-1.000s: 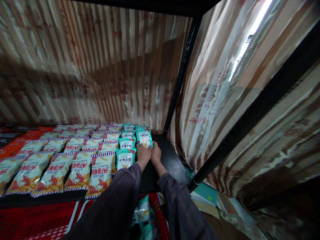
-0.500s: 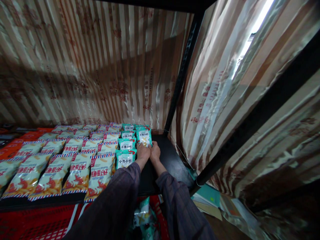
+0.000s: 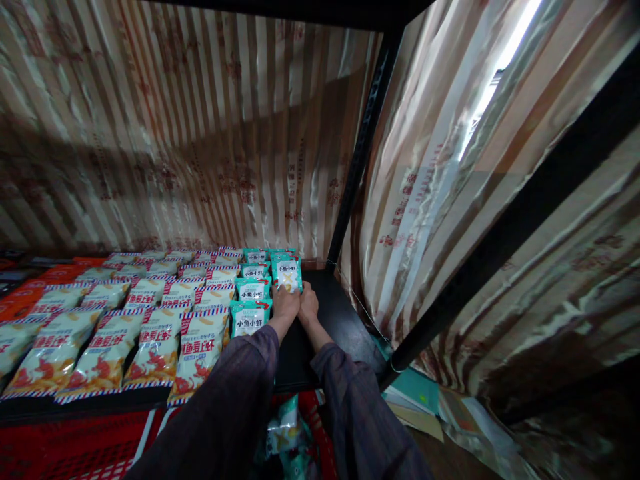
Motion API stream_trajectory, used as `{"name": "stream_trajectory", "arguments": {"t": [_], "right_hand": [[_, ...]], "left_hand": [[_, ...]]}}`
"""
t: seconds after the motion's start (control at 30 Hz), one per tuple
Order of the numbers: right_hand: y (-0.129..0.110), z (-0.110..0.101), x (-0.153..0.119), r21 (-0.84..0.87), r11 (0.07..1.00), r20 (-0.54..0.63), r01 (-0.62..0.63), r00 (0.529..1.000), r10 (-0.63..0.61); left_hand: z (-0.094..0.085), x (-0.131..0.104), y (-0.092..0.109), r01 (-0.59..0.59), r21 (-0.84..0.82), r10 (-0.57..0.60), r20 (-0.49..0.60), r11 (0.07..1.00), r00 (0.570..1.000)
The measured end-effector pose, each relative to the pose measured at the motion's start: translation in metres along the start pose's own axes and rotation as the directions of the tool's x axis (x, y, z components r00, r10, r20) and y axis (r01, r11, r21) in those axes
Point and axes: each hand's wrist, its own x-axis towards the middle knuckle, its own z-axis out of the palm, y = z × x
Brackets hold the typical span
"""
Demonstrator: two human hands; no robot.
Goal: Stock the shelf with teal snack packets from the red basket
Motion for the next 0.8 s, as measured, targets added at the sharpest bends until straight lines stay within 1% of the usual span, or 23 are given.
{"name": "stream_trajectory", "arguments": {"t": [0.1, 0.2, 0.3, 0.43, 0.5, 0.57, 0.63, 0.67, 0.73, 0.8], "right_hand": [[0.002, 0.001, -0.002, 0.011, 1.000, 0.000, 0.026, 1.000, -0.026], [0.006, 0.002, -0.003, 0.049, 0.997, -0.029, 0.056, 0.998, -0.055], [0.008, 0.003, -0.005, 0.063, 0.995, -0.040, 0.077, 0.996, -0.075], [0.009, 0.001, -0.006, 0.056, 0.994, -0.002, 0.091, 0.996, -0.091], [0.008, 0.001, -0.006, 0.052, 0.994, 0.019, 0.093, 0.995, -0.094], [0.009, 0.002, -0.006, 0.052, 0.993, 0.011, 0.107, 0.994, -0.108], [0.010, 0.004, -0.007, 0.055, 0.987, -0.040, 0.150, 0.988, -0.148], [0.011, 0.005, -0.008, 0.061, 0.981, -0.067, 0.185, 0.981, -0.181], [0.014, 0.008, -0.008, 0.080, 0.963, -0.097, 0.257, 0.964, -0.249], [0.017, 0.011, -0.008, 0.103, 0.952, -0.085, 0.289, 0.956, -0.281]], "left_hand": [[0.001, -0.002, 0.000, -0.020, 0.054, 0.019, 0.021, 0.998, 1.000], [0.001, -0.009, 0.001, -0.033, 0.073, 0.032, 0.014, 0.997, 0.999], [0.001, -0.016, 0.003, -0.029, 0.068, 0.031, -0.028, 0.997, 0.999], [0.001, -0.021, 0.006, 0.000, 0.065, 0.005, -0.078, 0.998, 0.997], [0.000, -0.021, 0.006, -0.003, 0.089, 0.009, -0.067, 0.996, 0.998], [-0.001, -0.022, 0.005, -0.030, 0.132, 0.036, -0.041, 0.991, 0.999], [-0.002, -0.022, 0.004, -0.066, 0.169, 0.070, -0.013, 0.983, 0.997], [-0.001, -0.021, 0.003, -0.066, 0.172, 0.070, -0.017, 0.983, 0.997], [0.000, -0.021, 0.002, -0.024, 0.135, 0.031, -0.056, 0.991, 0.998], [0.002, -0.019, 0.000, 0.009, 0.056, -0.006, -0.057, 0.998, 0.998]]}}
